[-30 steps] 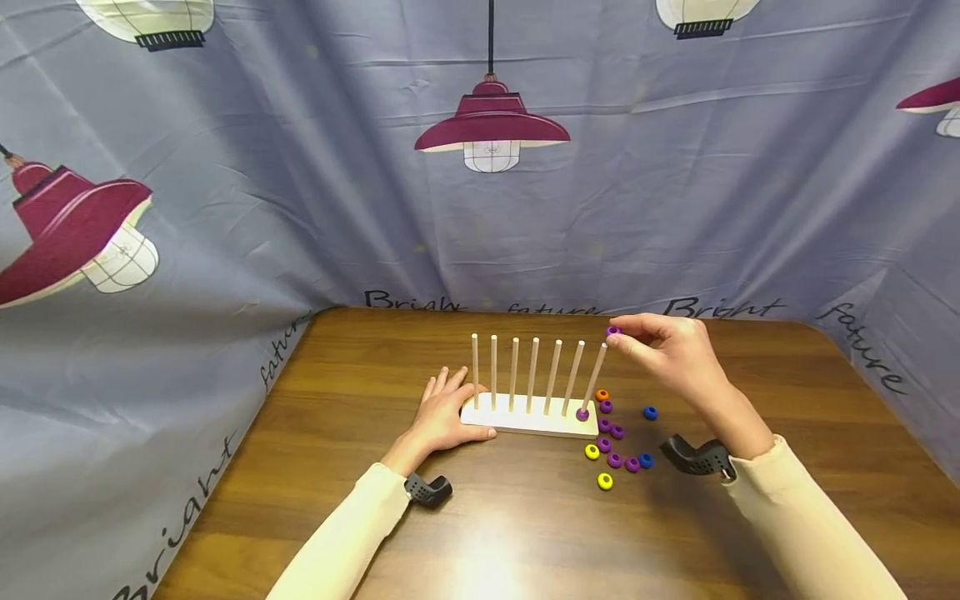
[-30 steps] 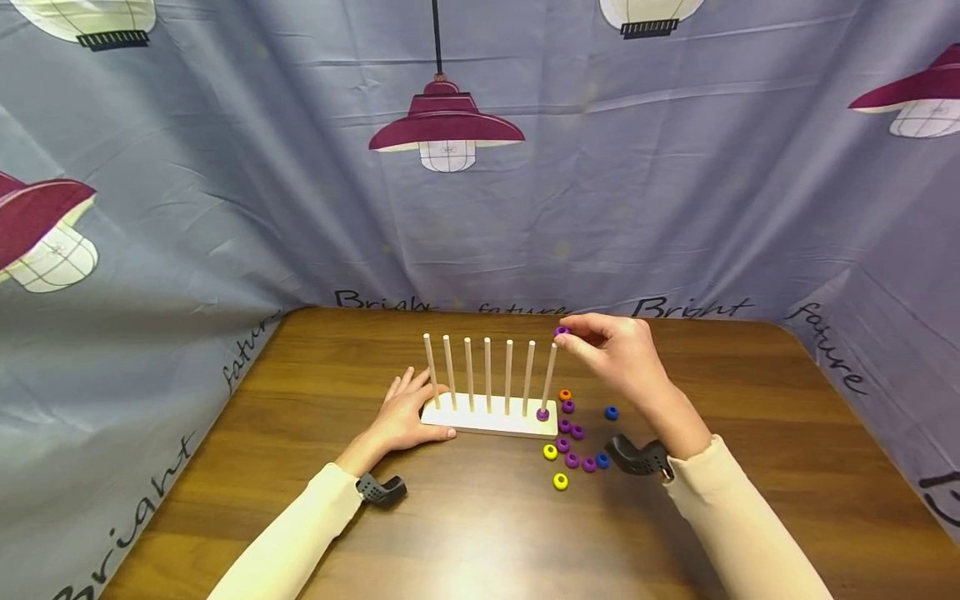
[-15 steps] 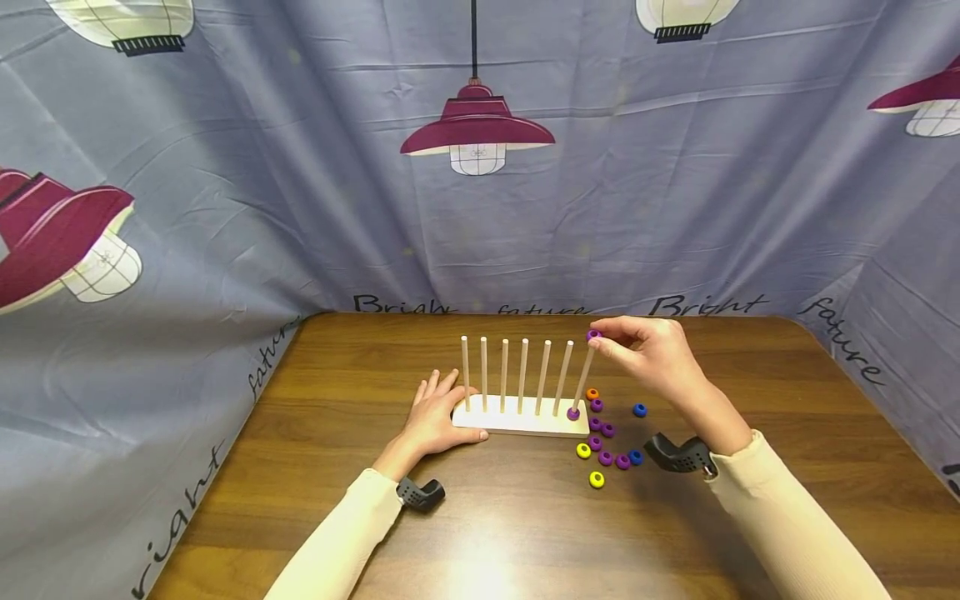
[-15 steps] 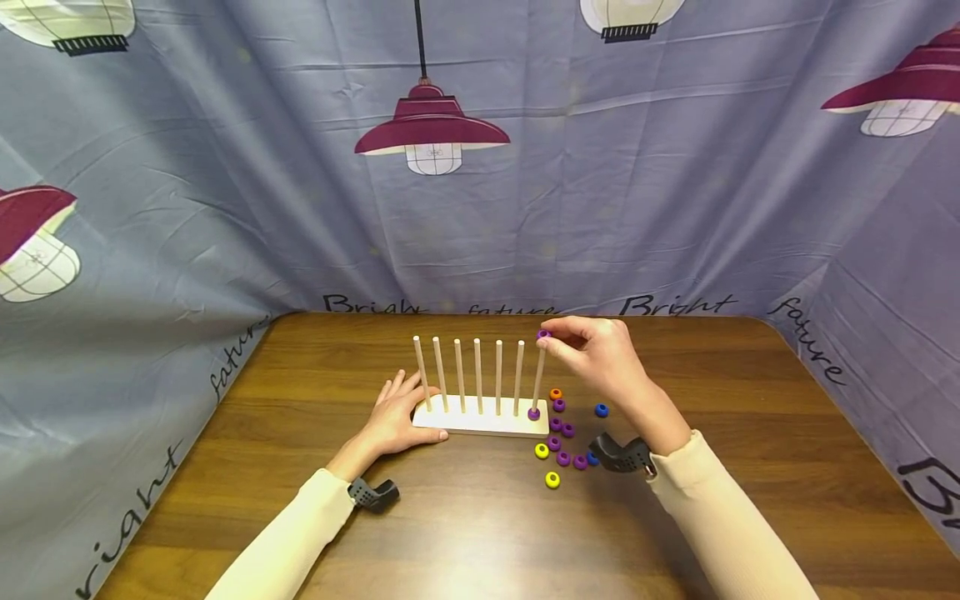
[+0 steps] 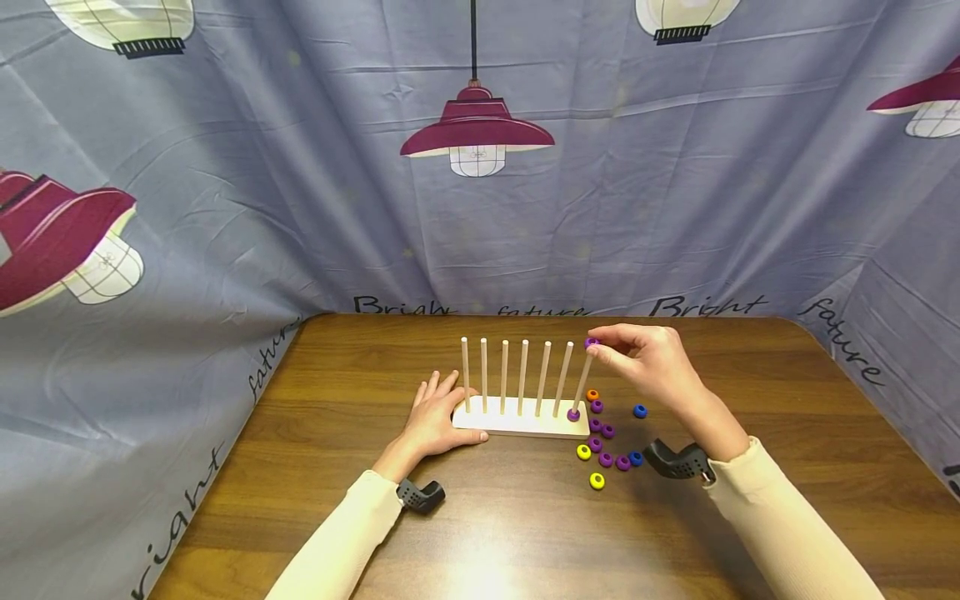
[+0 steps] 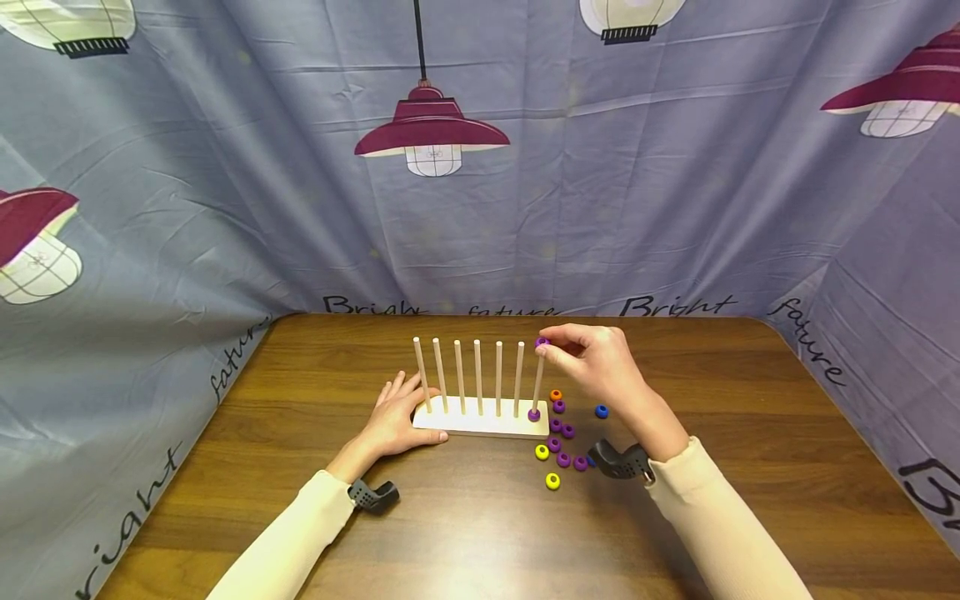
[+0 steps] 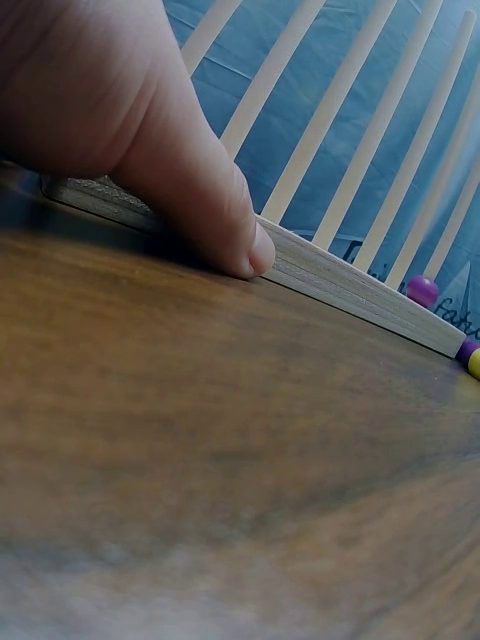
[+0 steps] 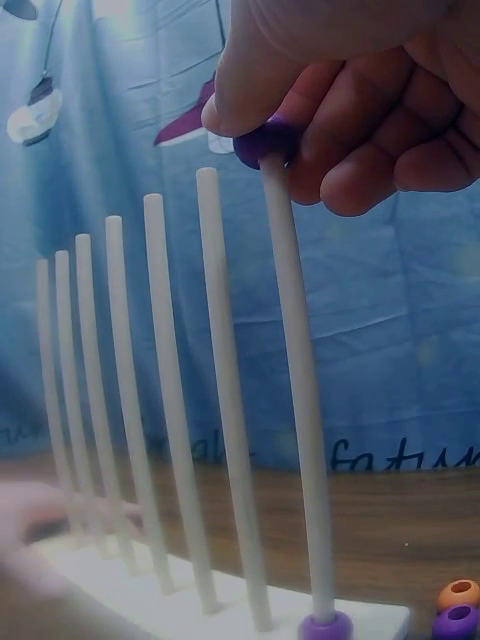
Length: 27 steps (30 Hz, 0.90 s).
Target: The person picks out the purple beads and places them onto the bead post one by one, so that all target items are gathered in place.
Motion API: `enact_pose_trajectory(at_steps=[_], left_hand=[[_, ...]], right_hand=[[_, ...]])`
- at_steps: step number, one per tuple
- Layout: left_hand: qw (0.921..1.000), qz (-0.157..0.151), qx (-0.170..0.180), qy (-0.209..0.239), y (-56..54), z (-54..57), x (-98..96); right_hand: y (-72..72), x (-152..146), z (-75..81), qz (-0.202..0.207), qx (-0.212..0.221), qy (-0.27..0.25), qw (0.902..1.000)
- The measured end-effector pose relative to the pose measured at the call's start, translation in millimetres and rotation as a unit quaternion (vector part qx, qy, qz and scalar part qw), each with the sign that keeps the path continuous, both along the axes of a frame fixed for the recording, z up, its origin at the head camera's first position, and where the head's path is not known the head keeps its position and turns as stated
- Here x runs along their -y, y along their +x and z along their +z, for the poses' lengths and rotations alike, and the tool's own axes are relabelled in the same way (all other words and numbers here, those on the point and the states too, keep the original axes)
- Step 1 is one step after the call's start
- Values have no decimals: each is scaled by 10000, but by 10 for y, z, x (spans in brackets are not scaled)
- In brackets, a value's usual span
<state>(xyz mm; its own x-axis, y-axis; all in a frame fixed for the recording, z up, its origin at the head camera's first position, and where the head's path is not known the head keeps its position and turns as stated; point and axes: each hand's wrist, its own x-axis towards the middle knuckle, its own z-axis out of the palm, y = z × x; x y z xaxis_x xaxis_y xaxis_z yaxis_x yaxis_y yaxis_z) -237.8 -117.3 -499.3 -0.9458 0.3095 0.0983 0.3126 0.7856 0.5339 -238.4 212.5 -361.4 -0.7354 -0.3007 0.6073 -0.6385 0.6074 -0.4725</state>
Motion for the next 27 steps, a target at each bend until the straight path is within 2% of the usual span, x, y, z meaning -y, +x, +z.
enact_pose_trajectory(at_steps=[27], left_hand=[[10000, 13, -42, -15, -4, -15, -3]], right_hand=[[12, -23, -64, 53, 136, 47, 9999]])
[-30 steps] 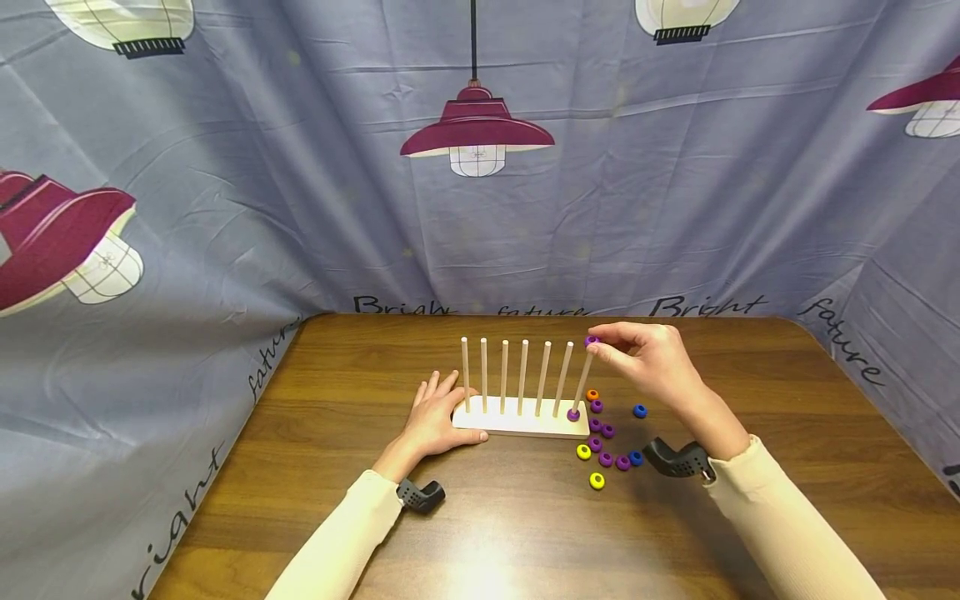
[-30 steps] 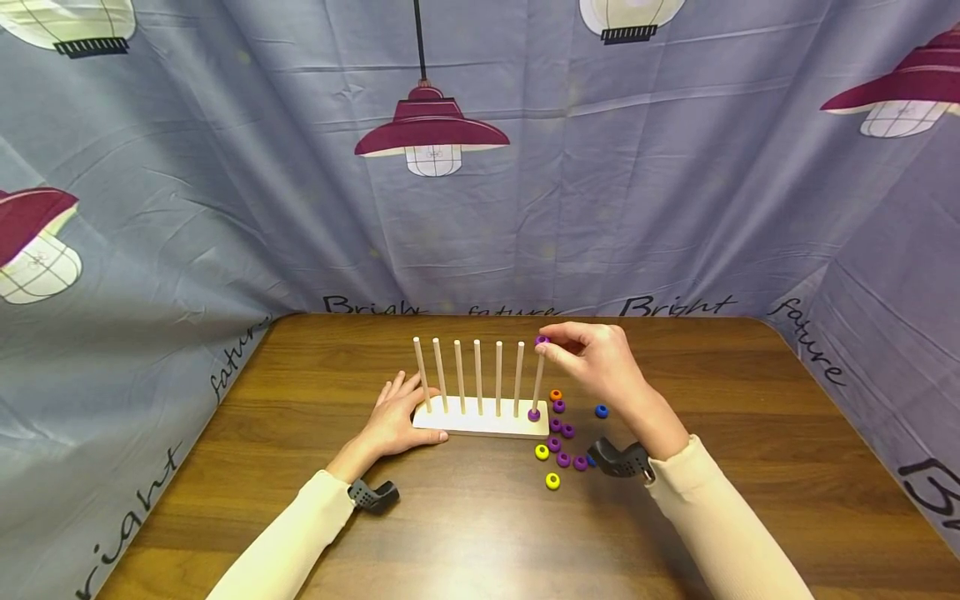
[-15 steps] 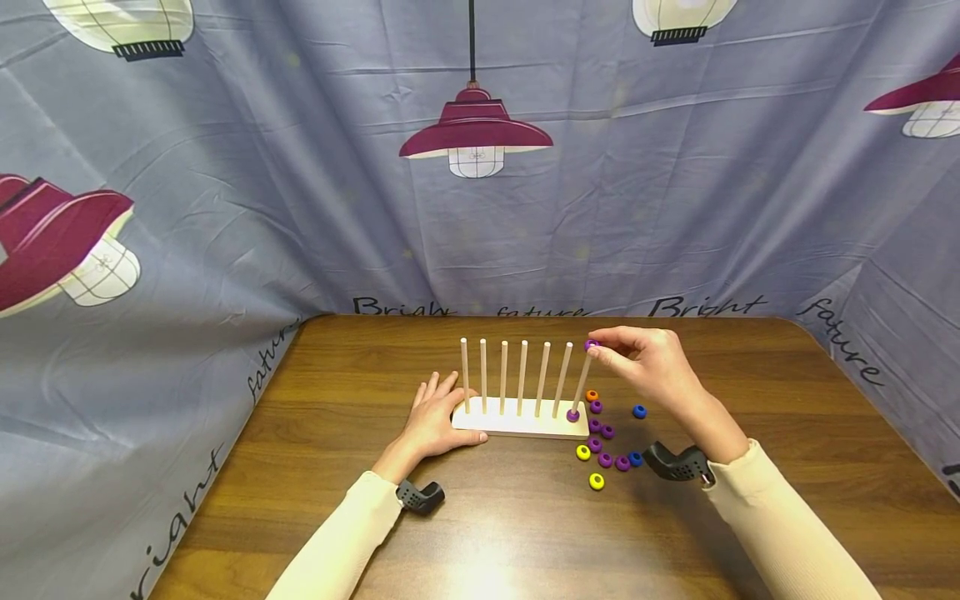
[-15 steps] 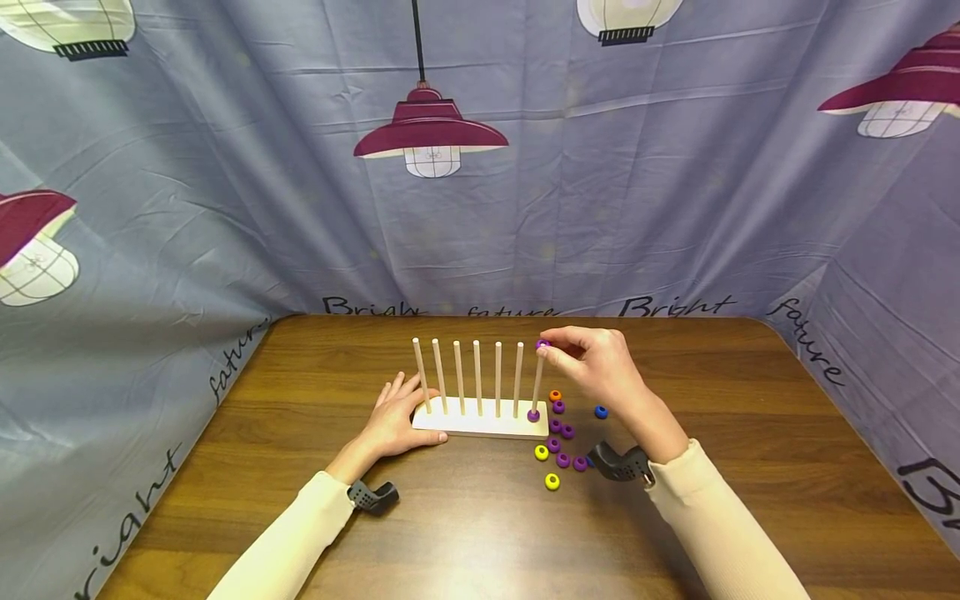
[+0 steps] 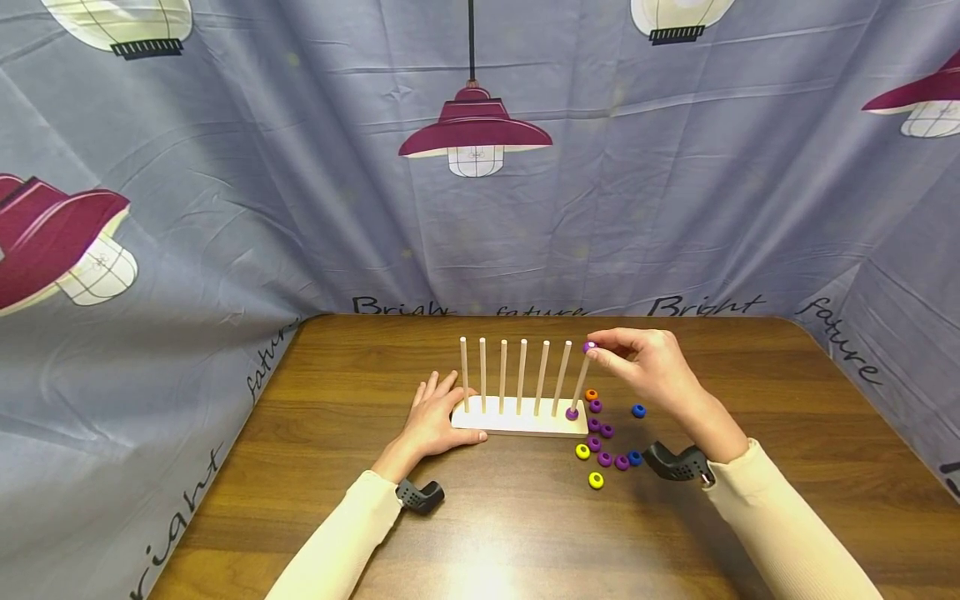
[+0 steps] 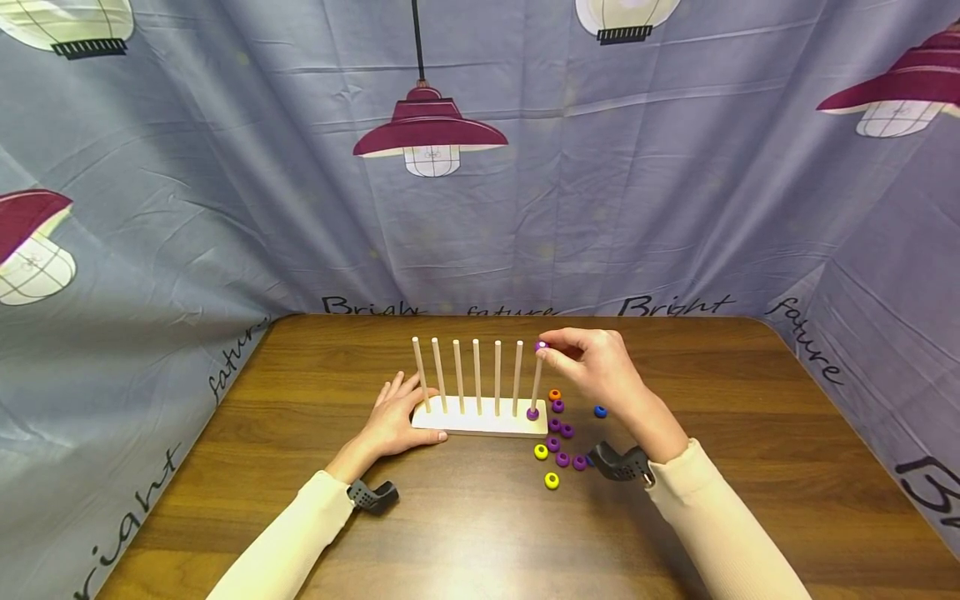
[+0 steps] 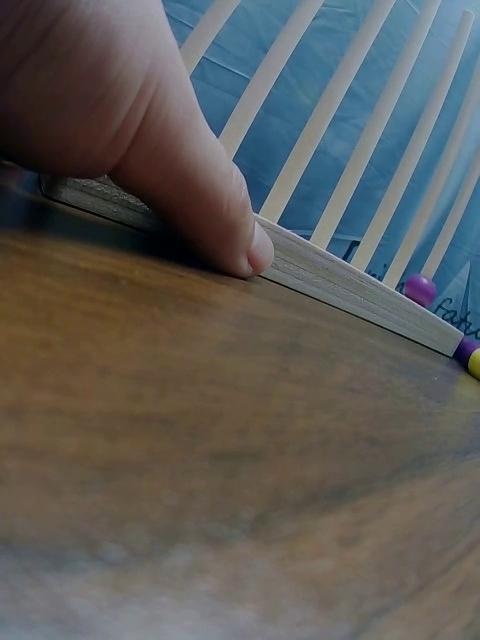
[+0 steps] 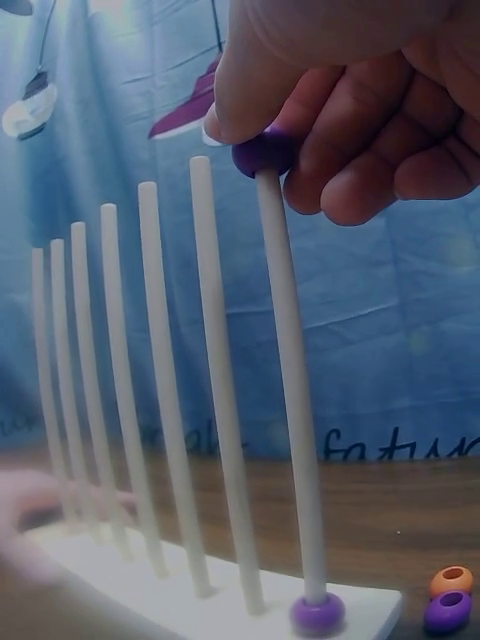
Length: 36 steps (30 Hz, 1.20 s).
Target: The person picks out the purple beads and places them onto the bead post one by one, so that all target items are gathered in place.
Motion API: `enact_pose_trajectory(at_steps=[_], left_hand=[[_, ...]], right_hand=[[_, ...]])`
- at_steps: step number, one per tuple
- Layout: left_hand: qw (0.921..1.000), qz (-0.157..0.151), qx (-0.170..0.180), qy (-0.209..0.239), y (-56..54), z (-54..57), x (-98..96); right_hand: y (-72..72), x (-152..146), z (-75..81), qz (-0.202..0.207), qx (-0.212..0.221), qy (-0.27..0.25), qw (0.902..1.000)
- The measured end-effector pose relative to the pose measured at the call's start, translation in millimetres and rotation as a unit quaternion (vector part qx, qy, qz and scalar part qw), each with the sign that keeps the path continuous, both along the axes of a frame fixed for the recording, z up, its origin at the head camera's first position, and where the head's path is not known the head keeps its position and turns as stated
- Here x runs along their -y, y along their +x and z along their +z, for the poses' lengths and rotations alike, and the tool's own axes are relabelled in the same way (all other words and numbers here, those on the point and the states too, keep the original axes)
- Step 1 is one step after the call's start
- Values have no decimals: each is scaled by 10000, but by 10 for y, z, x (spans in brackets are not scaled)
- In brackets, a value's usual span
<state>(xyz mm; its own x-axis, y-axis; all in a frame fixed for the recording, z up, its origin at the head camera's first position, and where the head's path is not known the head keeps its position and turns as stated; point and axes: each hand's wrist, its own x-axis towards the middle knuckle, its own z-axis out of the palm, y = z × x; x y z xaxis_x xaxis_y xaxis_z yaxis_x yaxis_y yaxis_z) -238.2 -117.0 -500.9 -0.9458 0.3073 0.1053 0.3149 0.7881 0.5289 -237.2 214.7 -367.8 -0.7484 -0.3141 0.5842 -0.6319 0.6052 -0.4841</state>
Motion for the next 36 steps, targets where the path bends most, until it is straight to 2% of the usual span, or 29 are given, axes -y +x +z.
enact_pose_trajectory(at_steps=[9, 17, 36], left_hand=[[10000, 20, 17, -2, 14, 20, -1], [10000, 39, -6, -46, 17, 17, 9], [10000, 29, -28, -6, 16, 14, -13]], right_hand=[[-5, -45, -15, -192, 115, 25, 9997], [-14, -55, -31, -93, 168, 52, 9998], [17, -135, -52, -168, 57, 191, 9997]])
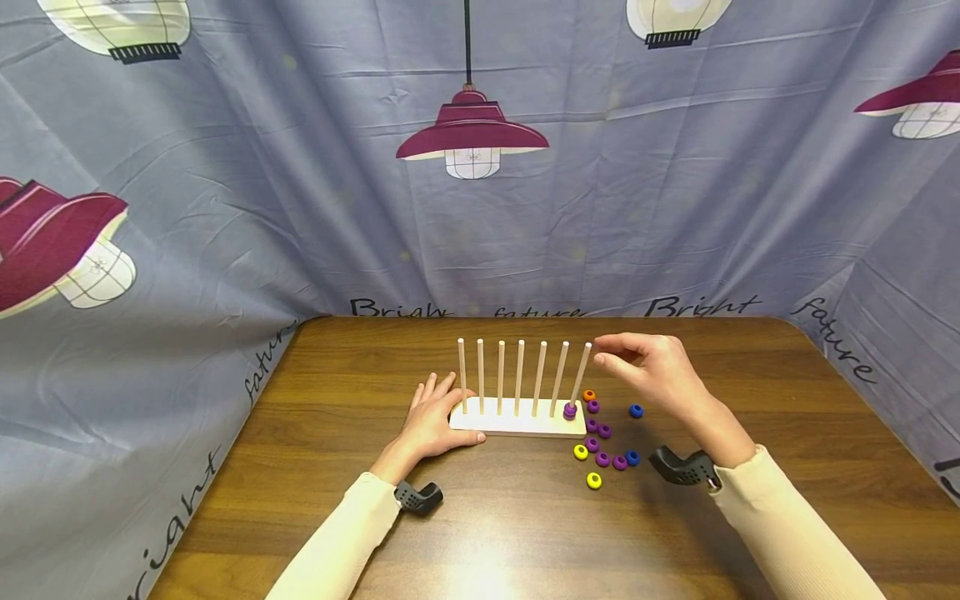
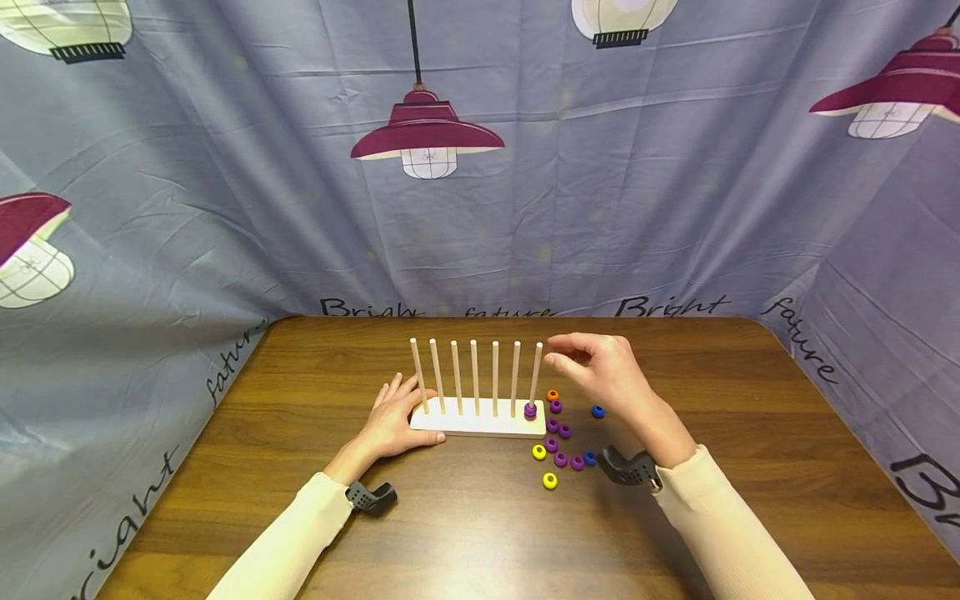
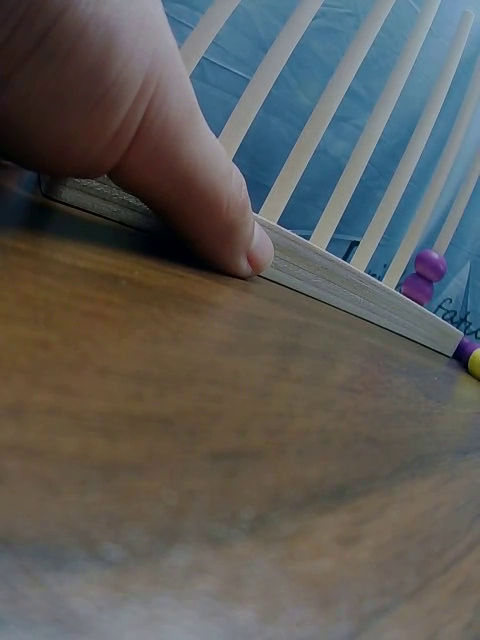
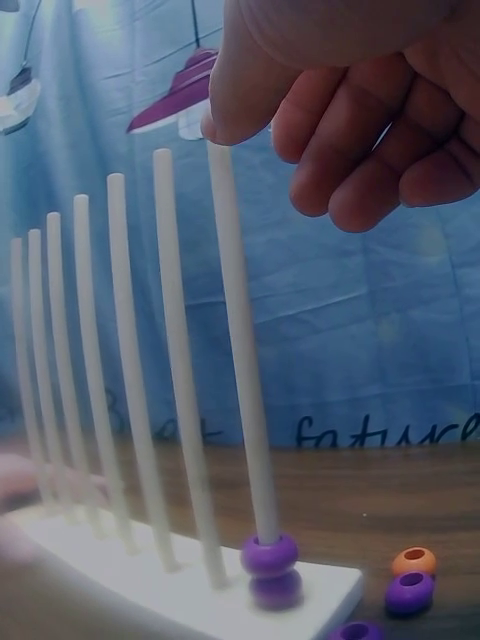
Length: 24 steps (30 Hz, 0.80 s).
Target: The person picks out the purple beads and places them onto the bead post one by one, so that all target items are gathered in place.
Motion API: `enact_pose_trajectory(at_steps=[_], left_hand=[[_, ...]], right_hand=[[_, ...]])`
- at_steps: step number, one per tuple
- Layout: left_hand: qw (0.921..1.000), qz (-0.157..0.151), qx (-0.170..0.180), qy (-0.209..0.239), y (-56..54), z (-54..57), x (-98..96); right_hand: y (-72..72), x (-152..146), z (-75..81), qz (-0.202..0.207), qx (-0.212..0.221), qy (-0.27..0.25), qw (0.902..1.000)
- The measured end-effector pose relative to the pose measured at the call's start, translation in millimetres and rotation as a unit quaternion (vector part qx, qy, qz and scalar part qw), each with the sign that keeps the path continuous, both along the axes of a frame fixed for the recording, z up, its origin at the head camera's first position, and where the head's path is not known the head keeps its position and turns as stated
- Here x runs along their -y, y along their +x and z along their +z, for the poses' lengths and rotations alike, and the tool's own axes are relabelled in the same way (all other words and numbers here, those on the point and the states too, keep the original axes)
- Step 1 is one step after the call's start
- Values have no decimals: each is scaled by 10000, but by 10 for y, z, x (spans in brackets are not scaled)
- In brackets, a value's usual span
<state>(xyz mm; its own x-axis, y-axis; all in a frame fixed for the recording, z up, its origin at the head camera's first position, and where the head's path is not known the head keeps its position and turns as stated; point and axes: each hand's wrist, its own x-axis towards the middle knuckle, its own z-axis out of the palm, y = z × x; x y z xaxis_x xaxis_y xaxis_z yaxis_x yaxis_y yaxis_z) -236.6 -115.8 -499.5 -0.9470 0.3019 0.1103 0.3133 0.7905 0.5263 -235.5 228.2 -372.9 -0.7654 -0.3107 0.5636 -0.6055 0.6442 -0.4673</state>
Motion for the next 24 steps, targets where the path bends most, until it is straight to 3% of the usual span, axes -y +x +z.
enact_pose_trajectory(at_steps=[13, 24], left_hand=[[10000, -5, 12, 8, -2, 3, -6], [10000, 2, 38, 13, 8, 13, -4]], right_hand=[[68, -113, -153, -193, 302, 22, 9994], [129, -226, -527, -356, 673, 80, 9971]])
